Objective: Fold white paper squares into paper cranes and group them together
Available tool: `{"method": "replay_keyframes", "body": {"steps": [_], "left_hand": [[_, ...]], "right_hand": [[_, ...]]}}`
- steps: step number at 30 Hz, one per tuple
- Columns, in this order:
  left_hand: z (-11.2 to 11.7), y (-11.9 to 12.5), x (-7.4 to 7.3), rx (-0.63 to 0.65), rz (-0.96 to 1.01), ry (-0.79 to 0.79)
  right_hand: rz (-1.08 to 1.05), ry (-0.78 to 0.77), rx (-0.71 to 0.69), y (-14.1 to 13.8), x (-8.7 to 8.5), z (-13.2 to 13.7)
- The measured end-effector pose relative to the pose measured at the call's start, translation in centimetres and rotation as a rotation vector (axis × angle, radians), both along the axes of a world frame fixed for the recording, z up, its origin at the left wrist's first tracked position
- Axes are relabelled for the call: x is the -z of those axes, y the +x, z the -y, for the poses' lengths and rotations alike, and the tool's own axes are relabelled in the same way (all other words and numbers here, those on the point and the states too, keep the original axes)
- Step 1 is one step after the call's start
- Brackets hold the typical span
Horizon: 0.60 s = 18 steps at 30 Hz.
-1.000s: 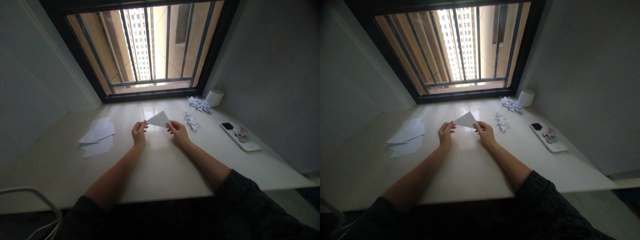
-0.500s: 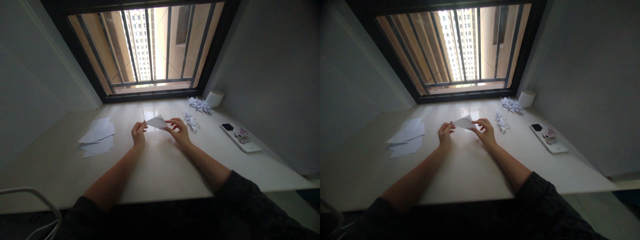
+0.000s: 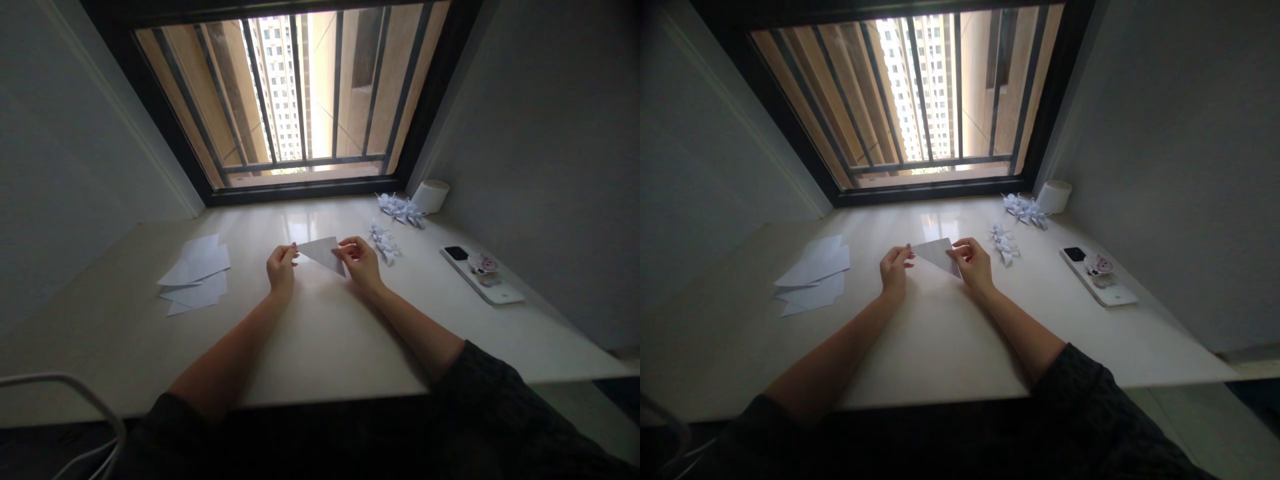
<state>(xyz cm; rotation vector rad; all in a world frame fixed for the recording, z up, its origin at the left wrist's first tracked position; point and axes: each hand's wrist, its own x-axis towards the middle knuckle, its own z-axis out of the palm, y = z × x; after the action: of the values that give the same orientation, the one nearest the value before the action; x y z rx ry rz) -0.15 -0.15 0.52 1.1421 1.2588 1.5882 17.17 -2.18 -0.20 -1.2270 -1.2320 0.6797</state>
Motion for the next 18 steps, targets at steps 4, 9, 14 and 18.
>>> {"method": "replay_keyframes", "body": {"steps": [4, 9, 14, 18], "left_hand": [[0.06, 0.15, 0.11, 0.007, 0.002, 0.006], [-0.52, -0.38, 0.24, -0.052, 0.055, -0.012], [-0.88, -0.59, 0.32, 0.043, -0.012, 0.038], [-0.38, -0.01, 0.25, 0.287, -0.138, 0.091]], "right_hand": [[-0.047, 0.012, -0.01, -0.14, 0.23, 0.07], [-0.128, -0.011, 0.039, 0.34, 0.12, -0.16], [-0.383, -0.067, -0.04, 0.69, 0.1, -0.78], [-0.52, -0.192, -0.197, 0.29, 0.49, -0.81]]}}
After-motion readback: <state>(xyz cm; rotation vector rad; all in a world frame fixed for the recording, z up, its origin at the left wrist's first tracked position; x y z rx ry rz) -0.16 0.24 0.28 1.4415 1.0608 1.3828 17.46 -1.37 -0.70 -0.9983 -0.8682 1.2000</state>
